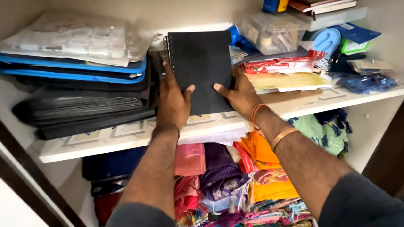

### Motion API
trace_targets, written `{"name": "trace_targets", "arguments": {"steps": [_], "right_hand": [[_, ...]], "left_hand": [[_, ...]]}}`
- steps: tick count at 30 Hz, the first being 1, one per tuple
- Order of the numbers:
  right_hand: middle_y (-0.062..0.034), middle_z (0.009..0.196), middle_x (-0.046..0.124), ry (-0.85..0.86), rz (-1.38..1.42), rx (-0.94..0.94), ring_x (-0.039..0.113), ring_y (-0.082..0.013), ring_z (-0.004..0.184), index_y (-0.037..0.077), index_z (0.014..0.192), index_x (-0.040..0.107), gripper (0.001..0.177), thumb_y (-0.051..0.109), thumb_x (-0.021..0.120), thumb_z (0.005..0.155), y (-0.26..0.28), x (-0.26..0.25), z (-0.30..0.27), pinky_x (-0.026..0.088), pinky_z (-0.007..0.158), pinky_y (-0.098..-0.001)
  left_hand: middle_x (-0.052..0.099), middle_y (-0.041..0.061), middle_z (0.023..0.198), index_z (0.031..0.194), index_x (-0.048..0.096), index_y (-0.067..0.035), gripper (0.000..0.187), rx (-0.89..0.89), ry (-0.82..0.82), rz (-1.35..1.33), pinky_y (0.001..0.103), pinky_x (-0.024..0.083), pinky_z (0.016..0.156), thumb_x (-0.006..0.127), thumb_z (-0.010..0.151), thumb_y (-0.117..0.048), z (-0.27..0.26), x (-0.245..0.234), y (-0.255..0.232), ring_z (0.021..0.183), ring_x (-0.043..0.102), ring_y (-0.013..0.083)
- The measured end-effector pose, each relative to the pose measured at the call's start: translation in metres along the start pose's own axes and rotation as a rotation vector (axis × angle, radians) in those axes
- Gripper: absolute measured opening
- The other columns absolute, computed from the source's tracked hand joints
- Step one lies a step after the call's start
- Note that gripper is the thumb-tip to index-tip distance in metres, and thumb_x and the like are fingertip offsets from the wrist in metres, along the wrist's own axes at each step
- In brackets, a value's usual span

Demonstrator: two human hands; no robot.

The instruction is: The person rearranges several folders, notebooks, and papers on cupboard shelves by hand, picking up items to view them and moving them to different positions.

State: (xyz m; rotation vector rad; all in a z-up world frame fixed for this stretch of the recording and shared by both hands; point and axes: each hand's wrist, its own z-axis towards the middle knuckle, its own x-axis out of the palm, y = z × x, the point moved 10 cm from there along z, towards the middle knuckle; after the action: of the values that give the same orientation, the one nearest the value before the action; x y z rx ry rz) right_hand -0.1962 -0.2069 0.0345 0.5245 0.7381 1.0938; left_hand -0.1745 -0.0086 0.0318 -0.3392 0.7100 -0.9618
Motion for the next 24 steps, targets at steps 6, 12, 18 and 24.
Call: {"name": "trace_targets", "arguments": {"steps": [6, 12, 18, 24], "right_hand": [[-0.0164, 0.124, 0.070, -0.032, -0.011, -0.024, 0.069, -0.0247, 0.116, 0.001, 0.140, 0.048, 0.060, 0.009, 0.075, 0.087, 0.004, -0.001, 0.003, 0.053, 0.099, -0.0354], [-0.0183, 0.127, 0.066, -0.084, -0.010, 0.000, 0.066, -0.0254, 0.118, 0.000, 0.141, 0.041, 0.068, 0.009, 0.078, 0.085, -0.006, -0.004, 0.006, 0.053, 0.100, -0.0356], [-0.0187, 0.126, 0.068, -0.048, -0.047, -0.057, 0.067, -0.0288, 0.118, 0.000, 0.139, 0.049, 0.062, 0.012, 0.078, 0.086, -0.008, -0.005, 0.006, 0.051, 0.102, -0.0382], [-0.0191, 0.125, 0.069, -0.037, -0.055, -0.070, 0.067, -0.0295, 0.118, 0.002, 0.139, 0.048, 0.062, 0.014, 0.077, 0.087, -0.007, -0.005, 0.008, 0.051, 0.101, -0.0385]], "left_hand": [[0.037, 0.032, 0.151, 0.161, 0.007, -0.004, 0.090, -0.018, 0.026, 0.102, 0.050, 0.045, 0.106, 0.068, 0.098, -0.027, 0.003, 0.003, -0.001, 0.134, 0.047, 0.0483], [0.043, 0.031, 0.148, 0.162, 0.010, -0.004, 0.088, -0.002, -0.005, 0.131, 0.050, 0.046, 0.106, 0.066, 0.098, -0.030, 0.002, 0.002, -0.002, 0.131, 0.050, 0.0481], [0.045, 0.033, 0.147, 0.161, 0.016, -0.003, 0.082, 0.029, -0.048, 0.157, 0.052, 0.044, 0.106, 0.064, 0.100, -0.032, 0.000, 0.000, 0.001, 0.131, 0.049, 0.0506], [0.048, 0.034, 0.144, 0.160, 0.022, -0.003, 0.077, 0.010, -0.079, 0.186, 0.053, 0.046, 0.104, 0.062, 0.100, -0.031, 0.000, -0.007, -0.001, 0.128, 0.051, 0.0520]]}}
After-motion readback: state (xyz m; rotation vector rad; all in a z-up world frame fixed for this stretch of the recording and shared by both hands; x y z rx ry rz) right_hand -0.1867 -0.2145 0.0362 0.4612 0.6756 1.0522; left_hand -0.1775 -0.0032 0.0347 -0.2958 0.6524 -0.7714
